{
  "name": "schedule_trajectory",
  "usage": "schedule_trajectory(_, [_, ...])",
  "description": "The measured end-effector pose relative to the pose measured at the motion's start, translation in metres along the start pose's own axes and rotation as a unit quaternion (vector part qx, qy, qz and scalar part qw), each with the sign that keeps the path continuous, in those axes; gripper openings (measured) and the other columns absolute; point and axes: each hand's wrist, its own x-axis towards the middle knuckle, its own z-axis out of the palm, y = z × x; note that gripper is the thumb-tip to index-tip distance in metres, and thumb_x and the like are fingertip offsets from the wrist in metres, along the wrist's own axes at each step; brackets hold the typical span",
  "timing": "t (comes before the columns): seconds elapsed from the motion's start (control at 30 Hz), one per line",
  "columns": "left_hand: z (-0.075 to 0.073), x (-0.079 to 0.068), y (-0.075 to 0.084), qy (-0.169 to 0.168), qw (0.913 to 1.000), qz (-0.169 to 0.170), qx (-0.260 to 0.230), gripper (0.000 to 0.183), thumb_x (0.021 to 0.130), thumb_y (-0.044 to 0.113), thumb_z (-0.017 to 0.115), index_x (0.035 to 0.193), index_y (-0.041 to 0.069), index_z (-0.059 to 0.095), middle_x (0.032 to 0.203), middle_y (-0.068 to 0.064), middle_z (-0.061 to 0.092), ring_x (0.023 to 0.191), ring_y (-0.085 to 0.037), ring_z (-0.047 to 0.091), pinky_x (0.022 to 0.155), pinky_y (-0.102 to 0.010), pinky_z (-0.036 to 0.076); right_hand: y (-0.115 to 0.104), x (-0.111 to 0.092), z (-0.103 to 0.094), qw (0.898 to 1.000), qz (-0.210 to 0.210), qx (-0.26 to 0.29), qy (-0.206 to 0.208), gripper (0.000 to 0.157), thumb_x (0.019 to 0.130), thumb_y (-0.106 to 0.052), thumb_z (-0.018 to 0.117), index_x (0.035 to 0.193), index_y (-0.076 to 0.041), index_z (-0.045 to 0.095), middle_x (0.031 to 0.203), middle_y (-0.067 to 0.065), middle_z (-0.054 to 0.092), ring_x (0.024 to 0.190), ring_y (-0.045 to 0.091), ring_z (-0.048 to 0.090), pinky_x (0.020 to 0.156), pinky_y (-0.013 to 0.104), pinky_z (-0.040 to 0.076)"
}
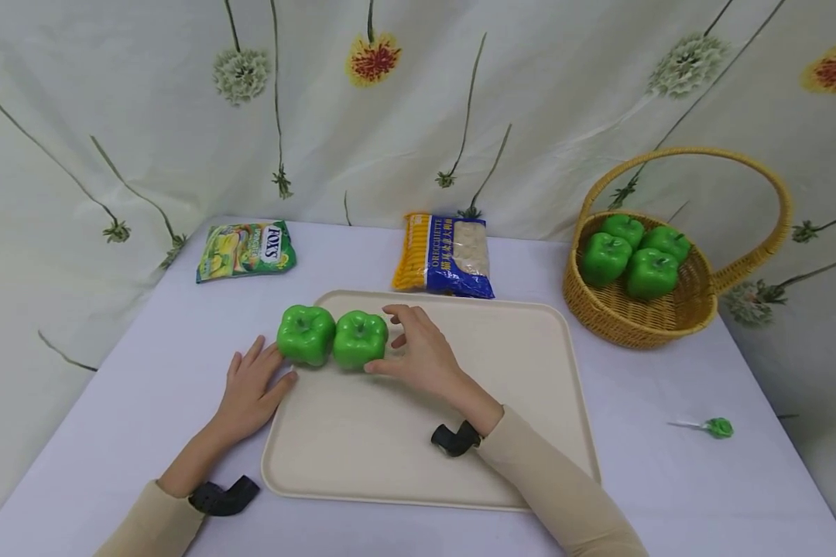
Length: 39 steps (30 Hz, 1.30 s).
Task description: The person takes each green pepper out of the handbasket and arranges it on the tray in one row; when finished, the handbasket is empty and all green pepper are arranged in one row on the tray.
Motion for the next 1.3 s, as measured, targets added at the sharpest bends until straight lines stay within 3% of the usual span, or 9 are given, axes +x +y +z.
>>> schedule_trajectory(0.13, [-0.001, -0.001, -0.001, -0.001, 1.0, -0.003, 0.001, 0.048, 0.098, 0.022, 0.051, 0.143, 0.005, 0.046, 0.153, -0.02, 0.039, 0.146, -0.051, 0.012, 0.111, -0.072, -0.001, 0.0, -0.006, -0.016, 1.0, 0.004, 0.004, 0.001, 0.083, 0.074, -0.024, 0.086, 0.143, -0.006, 0.043, 0.13, 0.018, 0.053, 0.097, 0.028, 0.067, 0.078, 0.039, 0.058])
schedule_trajectory(0.33, [-0.002, -0.001, -0.001, 0.003, 1.0, -0.001, 0.002, 0.049, 0.098, 0.022, 0.051, 0.143, 0.004, 0.045, 0.152, -0.021, 0.039, 0.146, -0.052, 0.013, 0.111, -0.073, 0.0, 0.015, -0.02, -0.052, 1.0, 0.008, -0.003, 0.022, 0.08, 0.077, -0.021, 0.085, 0.143, -0.007, 0.043, 0.133, 0.021, 0.052, 0.103, 0.032, 0.066, 0.08, 0.041, 0.058])
schedule_trajectory(0.53, [-0.002, -0.001, -0.001, 0.002, 1.0, -0.003, 0.001, 0.05, 0.098, 0.021, 0.052, 0.143, 0.003, 0.045, 0.152, -0.022, 0.038, 0.145, -0.053, 0.013, 0.111, -0.073, -0.001, 0.048, -0.038, -0.1, 0.994, 0.038, -0.043, 0.09, 0.075, 0.08, -0.02, 0.082, 0.143, -0.004, 0.043, 0.131, 0.023, 0.053, 0.104, 0.037, 0.065, 0.081, 0.045, 0.059])
schedule_trajectory(0.67, [-0.002, -0.002, -0.002, 0.001, 1.0, -0.004, 0.002, 0.05, 0.098, 0.021, 0.051, 0.144, 0.003, 0.045, 0.152, -0.022, 0.038, 0.145, -0.053, 0.013, 0.111, -0.073, -0.001, 0.069, -0.052, -0.136, 0.984, 0.066, -0.07, 0.149, 0.069, 0.083, -0.021, 0.079, 0.14, -0.002, 0.045, 0.129, 0.023, 0.055, 0.102, 0.037, 0.065, 0.075, 0.027, 0.058])
schedule_trajectory(0.8, [-0.002, -0.002, -0.002, 0.003, 1.0, -0.003, 0.003, 0.05, 0.098, 0.021, 0.051, 0.144, 0.003, 0.045, 0.152, -0.022, 0.039, 0.145, -0.053, 0.013, 0.111, -0.073, -0.001, 0.085, -0.066, -0.171, 0.968, 0.097, -0.092, 0.211, 0.067, 0.085, -0.025, 0.077, 0.139, 0.0, 0.046, 0.127, 0.022, 0.055, 0.091, 0.008, 0.063, 0.062, 0.008, 0.046])
schedule_trajectory(0.9, [-0.002, -0.002, -0.002, 0.005, 1.0, -0.002, 0.002, 0.05, 0.097, 0.021, 0.052, 0.143, 0.003, 0.045, 0.152, -0.023, 0.039, 0.145, -0.053, 0.013, 0.111, -0.073, -0.001, 0.095, -0.074, -0.195, 0.95, 0.143, -0.103, 0.257, 0.07, 0.086, -0.032, 0.075, 0.142, -0.002, 0.045, 0.13, 0.02, 0.053, 0.083, -0.013, 0.05, 0.059, 0.006, 0.042])
schedule_trajectory(1.03, [0.0, -0.001, -0.003, 0.008, 1.0, 0.002, 0.001, 0.05, 0.097, 0.02, 0.053, 0.143, 0.002, 0.045, 0.151, -0.023, 0.04, 0.145, -0.053, 0.014, 0.111, -0.074, 0.0, 0.109, -0.079, -0.22, 0.922, 0.216, -0.099, 0.307, 0.074, 0.087, -0.04, 0.071, 0.146, -0.007, 0.04, 0.137, 0.015, 0.044, 0.087, -0.013, 0.041, 0.068, 0.007, 0.039])
schedule_trajectory(1.13, [0.001, -0.001, -0.003, 0.008, 1.0, 0.003, 0.0, 0.05, 0.097, 0.02, 0.053, 0.143, 0.003, 0.045, 0.151, -0.022, 0.04, 0.145, -0.053, 0.014, 0.111, -0.074, 0.0, 0.12, -0.08, -0.236, 0.904, 0.248, -0.089, 0.338, 0.076, 0.087, -0.04, 0.071, 0.149, -0.011, 0.037, 0.136, 0.005, 0.041, 0.093, -0.01, 0.037, 0.078, 0.01, 0.038])
schedule_trajectory(1.3, [0.002, 0.0, -0.002, 0.008, 1.0, 0.004, -0.001, 0.05, 0.097, 0.02, 0.053, 0.143, 0.003, 0.045, 0.151, -0.022, 0.04, 0.145, -0.053, 0.014, 0.11, -0.074, 0.0, 0.14, -0.079, -0.253, 0.887, 0.267, -0.07, 0.37, 0.079, 0.086, -0.04, 0.071, 0.152, -0.019, 0.031, 0.128, -0.015, 0.032, 0.105, -0.007, 0.039, 0.096, 0.017, 0.04])
